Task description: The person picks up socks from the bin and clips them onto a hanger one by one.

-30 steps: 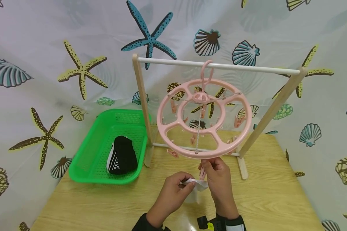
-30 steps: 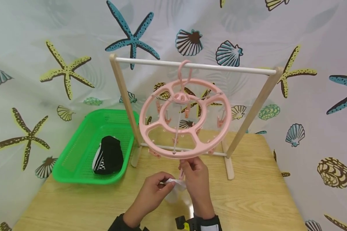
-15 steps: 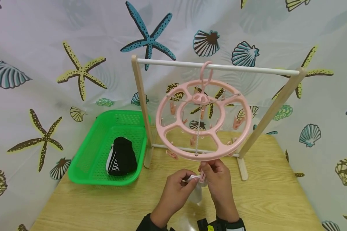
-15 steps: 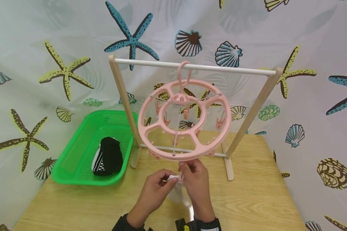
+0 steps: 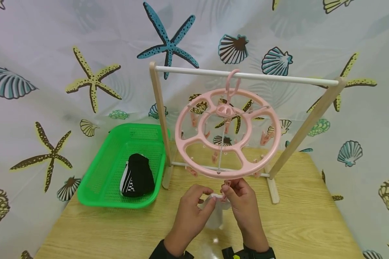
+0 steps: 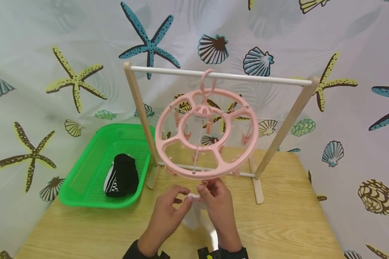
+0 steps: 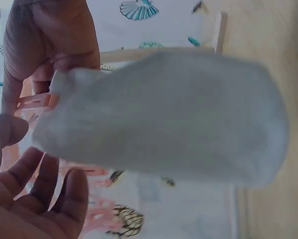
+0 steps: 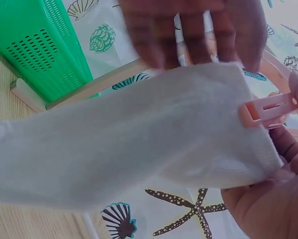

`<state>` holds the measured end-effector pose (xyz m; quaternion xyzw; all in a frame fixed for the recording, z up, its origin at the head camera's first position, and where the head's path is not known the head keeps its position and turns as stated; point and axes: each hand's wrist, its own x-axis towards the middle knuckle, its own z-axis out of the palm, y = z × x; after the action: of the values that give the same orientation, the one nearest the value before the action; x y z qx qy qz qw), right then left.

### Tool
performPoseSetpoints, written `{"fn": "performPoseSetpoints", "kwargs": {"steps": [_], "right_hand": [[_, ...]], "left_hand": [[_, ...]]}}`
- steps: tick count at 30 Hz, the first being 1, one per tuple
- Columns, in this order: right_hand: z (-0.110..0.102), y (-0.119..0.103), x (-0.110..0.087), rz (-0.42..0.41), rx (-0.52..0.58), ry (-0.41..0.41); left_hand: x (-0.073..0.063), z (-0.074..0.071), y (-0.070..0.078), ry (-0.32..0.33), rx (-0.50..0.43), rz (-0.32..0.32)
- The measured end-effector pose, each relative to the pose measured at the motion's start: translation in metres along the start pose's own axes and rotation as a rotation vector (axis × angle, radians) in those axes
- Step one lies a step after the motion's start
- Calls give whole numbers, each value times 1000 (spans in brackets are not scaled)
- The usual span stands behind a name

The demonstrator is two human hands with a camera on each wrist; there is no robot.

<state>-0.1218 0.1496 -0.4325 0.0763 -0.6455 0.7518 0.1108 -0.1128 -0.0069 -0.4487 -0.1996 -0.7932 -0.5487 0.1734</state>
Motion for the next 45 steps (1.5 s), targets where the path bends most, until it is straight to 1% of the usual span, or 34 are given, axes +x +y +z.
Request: {"fn": "performPoseSetpoints", "kwargs": {"steps": [2, 4, 5, 6, 8, 10, 12, 15, 17, 20, 23, 27, 31, 36, 39, 42, 45], "right_hand": [[0, -1, 0, 3, 2, -5], [0, -1, 0, 16, 2, -5], [0, -1, 0, 25, 0, -3], [-1, -1, 1, 33, -4, -1], [-1, 0, 1, 47, -11, 3], [-1, 0, 1, 53, -21, 2], [-1, 0, 0, 64, -28, 1], [-1, -1, -1, 74, -25, -7], [-1, -1, -1, 77, -24, -7], [-2, -1, -1, 68, -38, -16], [-3, -1, 0, 54, -75, -20], [-4, -3, 0, 39, -124, -11], [-4, -5, -1, 32, -158, 2], [-6, -7, -1, 17, -203, 6], [-9, -9, -4, 23, -232, 20], [-13, -13, -9, 28, -272, 68], [-19, -20, -14, 13, -273, 181]], "left_hand": [[3, -5, 3, 88, 118, 130], [9, -10, 8, 165, 199, 249], [12, -13, 11, 192, 227, 296], [16, -15, 14, 206, 255, 328], [25, -20, 19, 199, 304, 363], [34, -24, 22, 168, 364, 355], [41, -26, 24, 120, 419, 328], [48, -27, 24, 68, 464, 289], [49, -26, 24, 51, 465, 273], [49, -26, 24, 51, 450, 264], [49, -26, 25, 54, 433, 265], [49, -26, 25, 57, 425, 283], [50, -27, 25, 61, 431, 318], [52, -31, 26, 74, 428, 354], [55, -36, 27, 85, 435, 378], [57, -41, 29, 91, 462, 400], [60, -47, 31, 82, 474, 415]]}}
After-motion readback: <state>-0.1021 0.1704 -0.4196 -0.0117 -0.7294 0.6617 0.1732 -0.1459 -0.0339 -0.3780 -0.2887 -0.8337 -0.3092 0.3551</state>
